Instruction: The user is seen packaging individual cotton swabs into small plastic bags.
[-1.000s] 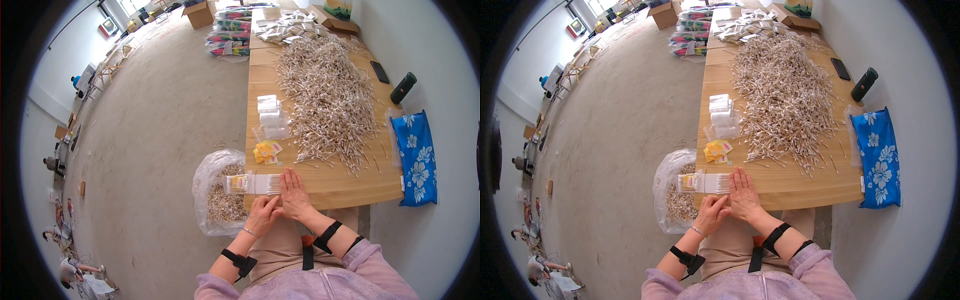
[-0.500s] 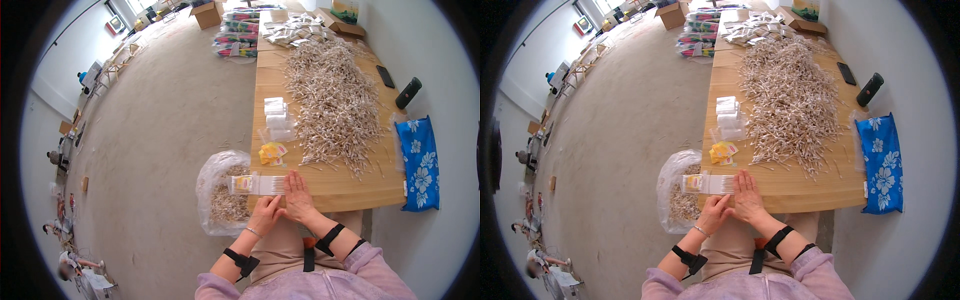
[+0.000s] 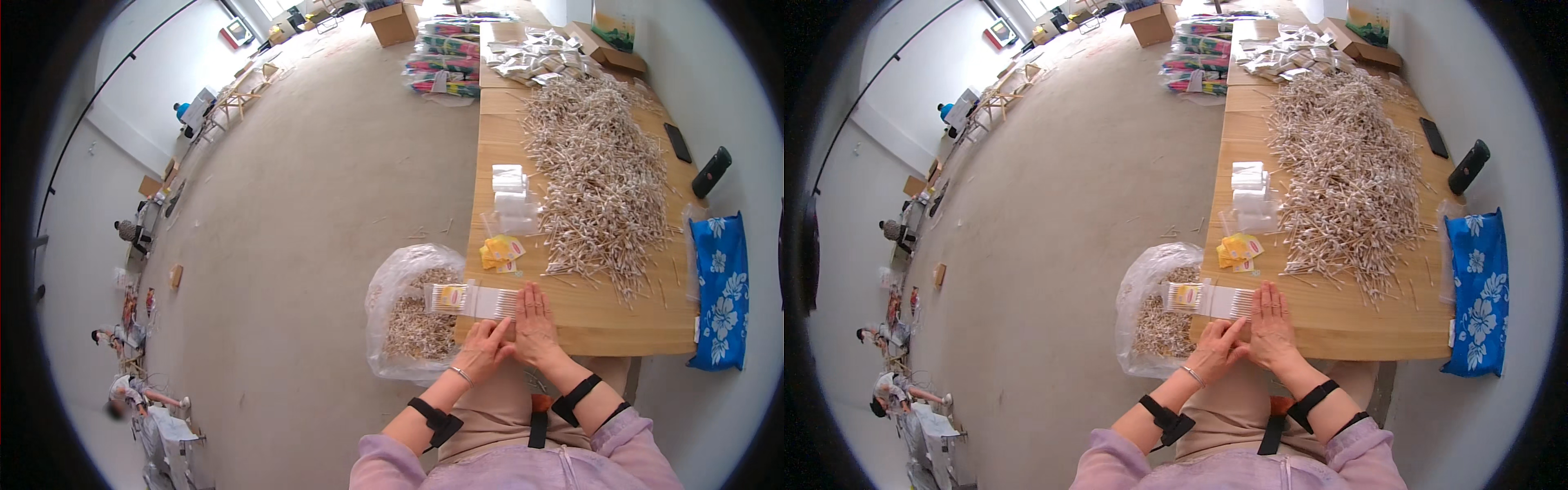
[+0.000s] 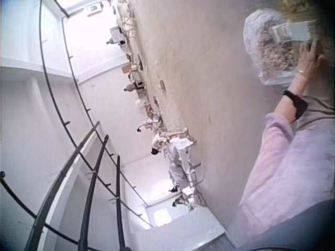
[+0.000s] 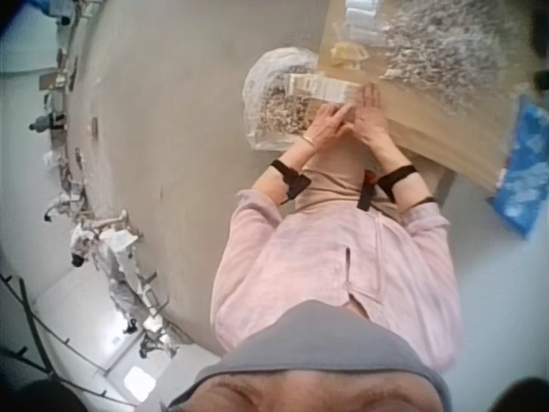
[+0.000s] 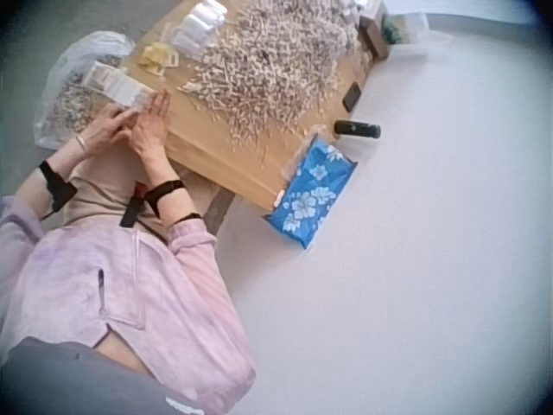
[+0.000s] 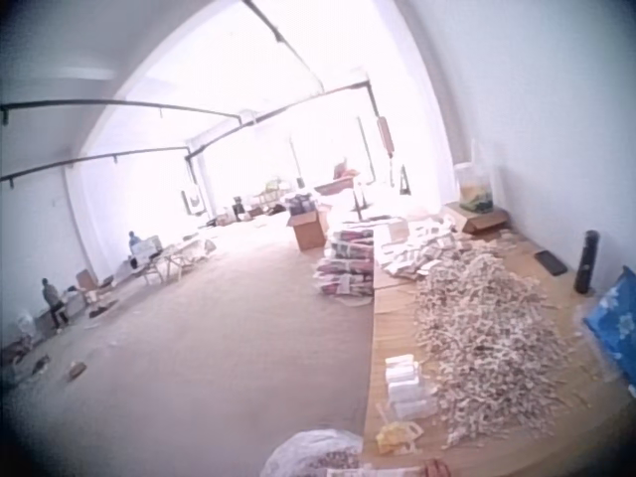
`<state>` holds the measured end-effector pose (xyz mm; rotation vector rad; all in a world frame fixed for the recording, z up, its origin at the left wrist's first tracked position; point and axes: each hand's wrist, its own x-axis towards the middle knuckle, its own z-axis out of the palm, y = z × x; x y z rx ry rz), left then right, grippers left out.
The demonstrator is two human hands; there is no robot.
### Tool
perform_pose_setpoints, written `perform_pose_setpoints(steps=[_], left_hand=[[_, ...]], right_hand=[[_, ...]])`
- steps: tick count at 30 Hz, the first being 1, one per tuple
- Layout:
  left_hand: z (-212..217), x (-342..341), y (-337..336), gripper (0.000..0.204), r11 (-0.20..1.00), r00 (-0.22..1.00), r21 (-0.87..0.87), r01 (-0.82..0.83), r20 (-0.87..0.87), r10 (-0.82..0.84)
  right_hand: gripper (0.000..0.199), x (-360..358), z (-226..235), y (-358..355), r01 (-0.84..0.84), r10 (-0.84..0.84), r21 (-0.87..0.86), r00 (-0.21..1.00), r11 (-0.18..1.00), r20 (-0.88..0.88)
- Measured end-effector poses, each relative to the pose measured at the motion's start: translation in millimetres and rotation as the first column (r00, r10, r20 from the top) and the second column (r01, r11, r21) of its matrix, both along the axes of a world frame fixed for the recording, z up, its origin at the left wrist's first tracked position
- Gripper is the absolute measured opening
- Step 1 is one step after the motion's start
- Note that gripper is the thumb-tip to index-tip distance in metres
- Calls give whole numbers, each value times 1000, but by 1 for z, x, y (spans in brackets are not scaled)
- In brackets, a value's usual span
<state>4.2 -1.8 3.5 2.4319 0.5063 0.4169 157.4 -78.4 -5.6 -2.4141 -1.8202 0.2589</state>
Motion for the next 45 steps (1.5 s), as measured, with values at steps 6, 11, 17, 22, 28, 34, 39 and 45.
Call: perform_pose_setpoints(steps=[6, 11, 17, 22, 28, 34, 39, 45], left_hand=[[2, -2, 4, 64, 998, 994, -60, -22, -112, 15], [9, -9, 7, 64, 999, 991, -36, -26, -129, 21], [10, -3, 7, 64, 998, 990, -66, 6, -140, -15], [6, -4, 6, 64, 999, 995, -46, -3, -98, -2], [3, -2, 6, 65, 998, 993, -61, -9, -121, 2], [3, -2, 8, 66, 1000, 993, -11, -6, -121, 4], [1, -2, 7, 66, 999, 992, -45, -9, -129, 3], [3, -1, 6, 67, 1000, 992, -28, -11, -127, 7]], right_hand=[[100, -8, -4, 5, 19, -12, 96, 998, 995, -68], [101, -12, -3, 7, -44, 45, 55, 999, 998, -30], [103, -5, -5, 4, -33, 30, 73, 999, 997, 43], [104, -6, -10, 4, -21, 20, 116, 1000, 993, 14], [98, -5, -8, 2, -20, 20, 138, 1000, 990, -1], [99, -7, -9, 4, -32, 22, 131, 996, 991, 81], [99, -6, -4, 2, -6, 17, 177, 998, 984, -60], [100, -5, -4, 2, -18, 23, 158, 999, 987, -30]])
